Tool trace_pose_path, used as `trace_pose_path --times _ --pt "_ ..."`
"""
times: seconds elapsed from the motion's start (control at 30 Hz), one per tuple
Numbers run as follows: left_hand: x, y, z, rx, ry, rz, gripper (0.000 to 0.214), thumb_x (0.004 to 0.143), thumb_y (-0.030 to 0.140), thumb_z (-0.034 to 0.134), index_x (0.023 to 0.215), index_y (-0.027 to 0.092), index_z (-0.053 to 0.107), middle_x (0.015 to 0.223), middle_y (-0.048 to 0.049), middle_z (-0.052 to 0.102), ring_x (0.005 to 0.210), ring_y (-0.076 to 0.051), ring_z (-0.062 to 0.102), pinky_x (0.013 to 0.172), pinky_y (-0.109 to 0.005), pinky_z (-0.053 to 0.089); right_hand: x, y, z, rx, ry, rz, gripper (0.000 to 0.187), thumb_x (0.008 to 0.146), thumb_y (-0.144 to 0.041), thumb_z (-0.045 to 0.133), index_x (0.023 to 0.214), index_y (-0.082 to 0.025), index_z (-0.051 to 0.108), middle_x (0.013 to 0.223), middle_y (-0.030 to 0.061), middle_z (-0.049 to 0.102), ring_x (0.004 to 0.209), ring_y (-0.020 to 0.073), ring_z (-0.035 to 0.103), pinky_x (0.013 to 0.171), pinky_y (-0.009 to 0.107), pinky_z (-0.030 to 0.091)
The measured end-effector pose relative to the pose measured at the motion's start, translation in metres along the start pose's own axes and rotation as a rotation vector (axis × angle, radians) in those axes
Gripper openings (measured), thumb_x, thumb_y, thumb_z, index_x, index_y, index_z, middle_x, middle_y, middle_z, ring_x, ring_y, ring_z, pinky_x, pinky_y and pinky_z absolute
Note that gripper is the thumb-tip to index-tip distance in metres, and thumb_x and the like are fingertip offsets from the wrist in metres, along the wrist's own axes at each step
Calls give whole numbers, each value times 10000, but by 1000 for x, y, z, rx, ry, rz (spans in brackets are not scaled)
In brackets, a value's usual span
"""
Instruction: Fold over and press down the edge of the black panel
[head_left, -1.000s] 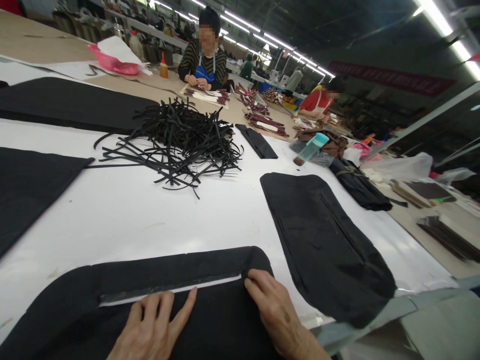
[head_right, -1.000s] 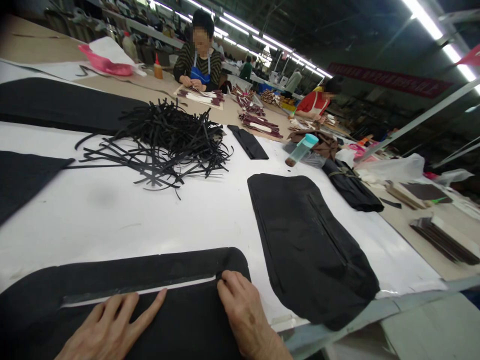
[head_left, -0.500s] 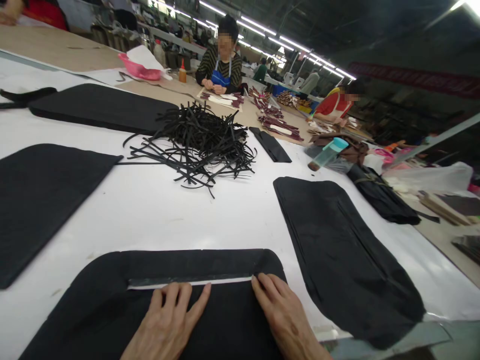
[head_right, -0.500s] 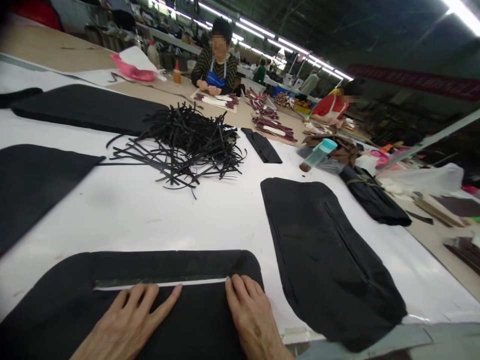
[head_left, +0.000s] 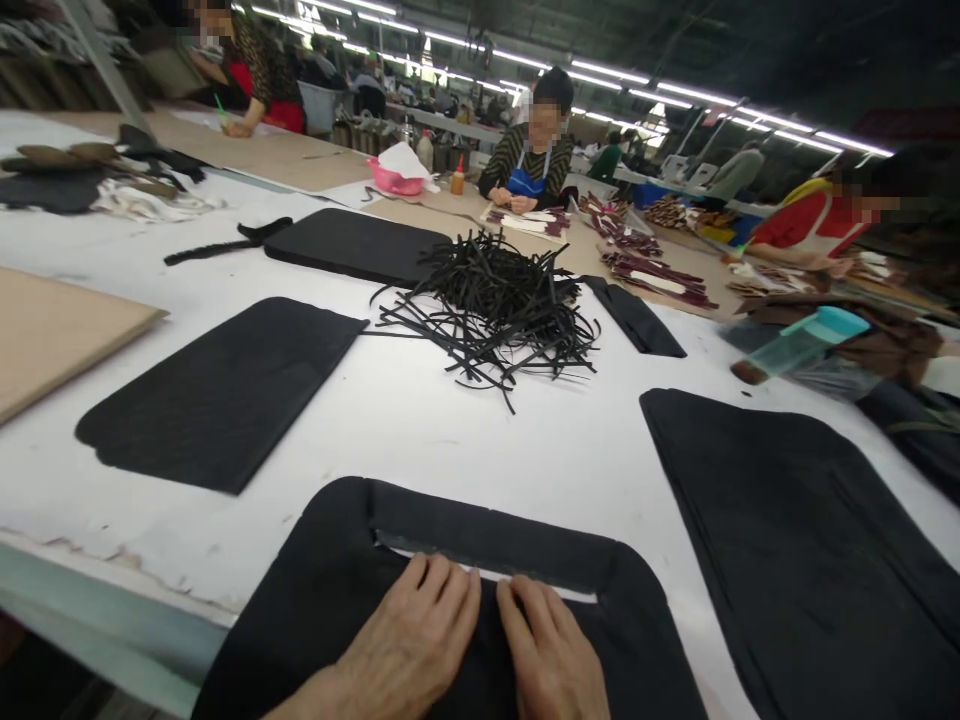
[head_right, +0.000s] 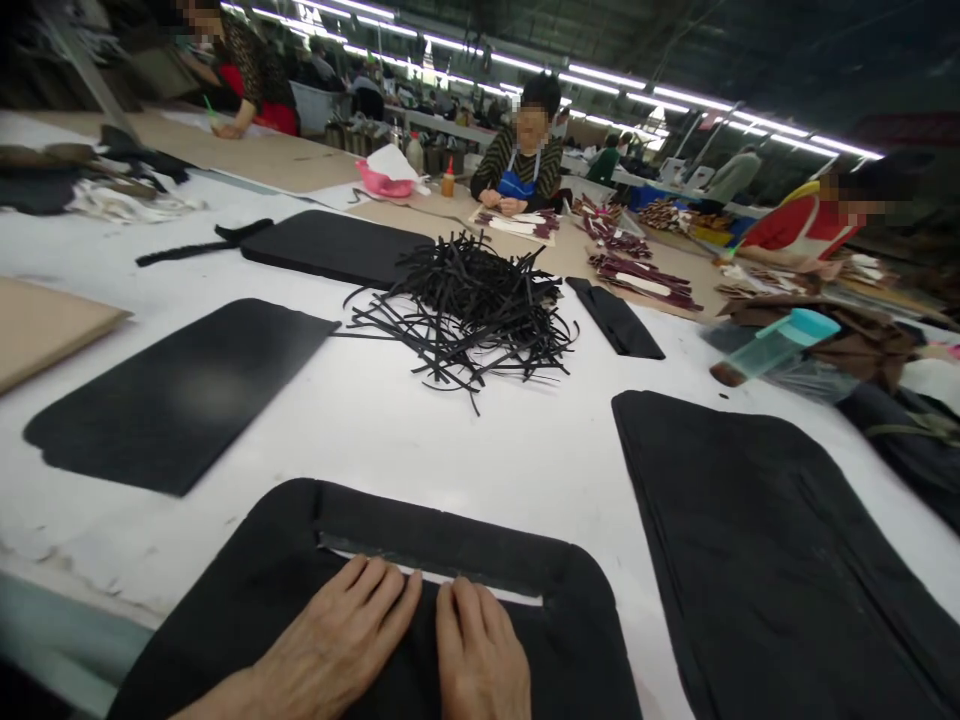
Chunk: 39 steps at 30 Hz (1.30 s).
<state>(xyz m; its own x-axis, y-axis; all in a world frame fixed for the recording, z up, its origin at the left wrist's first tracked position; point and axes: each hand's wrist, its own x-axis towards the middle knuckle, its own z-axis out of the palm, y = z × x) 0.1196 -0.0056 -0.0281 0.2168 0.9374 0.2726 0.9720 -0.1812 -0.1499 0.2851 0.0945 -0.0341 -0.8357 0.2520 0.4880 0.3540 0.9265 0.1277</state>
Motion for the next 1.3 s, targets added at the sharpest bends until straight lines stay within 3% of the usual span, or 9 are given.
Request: trace_pose_path --times 0.13,0.27,0.57,0.7,0.9,1.1,1.3 --pt "-13 -22 -7 -28 9 29 277 887 194 450 1121 84 547 1080 -83 574 1009 -222 479 960 -347 314 -11 8 4 19 -99 -39 352 853 -42 329 1059 -128 601 961 123 643 858 242 600 704 297 541" --pt "-22 -40 -15 -61 3 60 276 893 170 442 1133 77 543 1074 -90 581 1006 -209 482 954 -328 337 -2 4 -3 41 -168 -15 333 833 -32 359 1054 -116 594 962 129 626 853 250 584 701 312 539" --pt "-32 -41 -2 -102 -27 59 305 883 193 476 1166 89 527 1140 -91 568 1054 -228 478 993 -355 340 52 -38 3 227 -110 32 250 875 -52 384 945 -142 607 791 61 583 699 196 538 607 290 493" --pt "-39 -50 -7 -105 -59 83 305 894 200 471 1175 97 530 1133 -76 578 1067 -215 480 1015 -336 340 52 -39 10 241 -39 -36 309 913 -77 308 994 -102 605 848 94 594 726 203 522 631 305 487" --pt "-49 -67 -19 -78 -96 110 303 877 139 466 1166 103 551 1105 -75 596 1054 -204 493 1027 -340 367 51 -39 12 210 -54 -77 322 898 -94 321 1079 -104 587 880 118 592 780 234 521 667 343 479" --pt "-50 -82 -34 -72 -107 49 327 850 109 444 1147 104 580 1111 -86 618 1034 -199 517 953 -295 443 59 -46 11 175 -192 -91 320 889 -189 422 1193 -178 523 927 127 592 763 262 515 653 400 454" --pt "-63 -92 -29 -122 -137 -8 435 780 12 416 1188 81 552 1188 -109 594 1127 -203 485 997 -294 427 67 -53 9 96 -223 -109 387 807 -151 477 1189 -183 529 904 129 588 715 272 521 597 412 455"
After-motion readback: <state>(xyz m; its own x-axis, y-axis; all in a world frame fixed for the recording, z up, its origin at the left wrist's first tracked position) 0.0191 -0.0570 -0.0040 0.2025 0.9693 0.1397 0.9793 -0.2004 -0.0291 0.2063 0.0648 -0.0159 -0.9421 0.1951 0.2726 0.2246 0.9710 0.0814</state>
